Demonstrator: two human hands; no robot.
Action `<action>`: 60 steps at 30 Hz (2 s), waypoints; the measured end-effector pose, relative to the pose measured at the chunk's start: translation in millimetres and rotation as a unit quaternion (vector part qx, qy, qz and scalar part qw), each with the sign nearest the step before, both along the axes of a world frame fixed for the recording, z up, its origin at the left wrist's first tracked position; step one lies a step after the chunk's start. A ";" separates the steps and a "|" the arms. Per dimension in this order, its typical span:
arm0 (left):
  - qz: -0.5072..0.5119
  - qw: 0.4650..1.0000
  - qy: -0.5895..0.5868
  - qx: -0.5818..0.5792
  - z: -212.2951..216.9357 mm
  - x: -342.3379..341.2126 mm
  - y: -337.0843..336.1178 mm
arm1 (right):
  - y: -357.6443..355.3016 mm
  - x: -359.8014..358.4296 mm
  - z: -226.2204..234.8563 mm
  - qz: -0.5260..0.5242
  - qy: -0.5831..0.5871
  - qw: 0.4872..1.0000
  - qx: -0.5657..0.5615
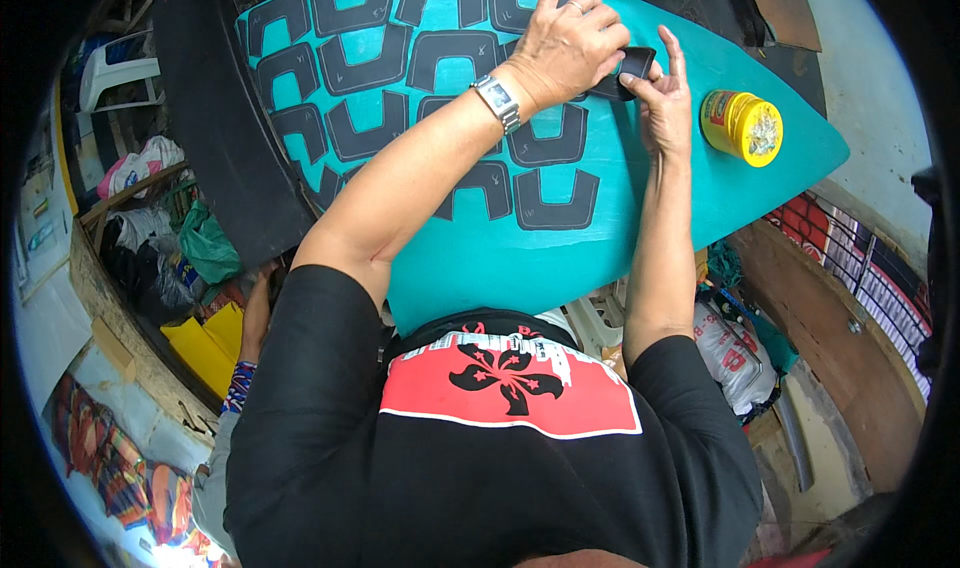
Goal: The person places black U-shaped stickers onto a teal board, pressing each into place. They then use scissors to trim the excess teal material around the applied stickers.
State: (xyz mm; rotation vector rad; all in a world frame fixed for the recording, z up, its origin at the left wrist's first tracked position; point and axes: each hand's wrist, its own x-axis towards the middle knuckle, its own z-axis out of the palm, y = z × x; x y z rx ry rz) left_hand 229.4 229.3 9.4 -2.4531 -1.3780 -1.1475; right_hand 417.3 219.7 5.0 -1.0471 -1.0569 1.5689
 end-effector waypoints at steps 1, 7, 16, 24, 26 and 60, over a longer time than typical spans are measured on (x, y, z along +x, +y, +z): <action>-0.001 1.000 0.007 0.000 2.5 0.2 -0.6 | -1.6 -0.1 1.6 -0.020 0.003 1.000 0.008; 0.003 1.000 0.020 -0.001 14.6 -2.5 -11.8 | -10.1 -4.0 10.9 -0.042 0.043 0.998 -0.005; 0.016 0.998 0.024 -0.060 9.6 -6.0 -19.8 | -13.4 1.4 4.3 -0.077 0.007 0.996 -0.033; 0.021 0.991 -0.064 -0.117 2.6 -6.1 -19.0 | -11.5 11.2 -3.9 -0.154 -0.024 0.986 -0.060; 0.029 0.963 -0.173 -0.202 1.3 -3.4 -19.0 | -4.4 10.7 -10.2 -0.194 -0.016 0.981 -0.021; 0.118 0.885 -0.229 -0.387 -18.5 -8.4 29.5 | 77.1 -7.6 -47.7 -0.212 -0.259 0.934 0.121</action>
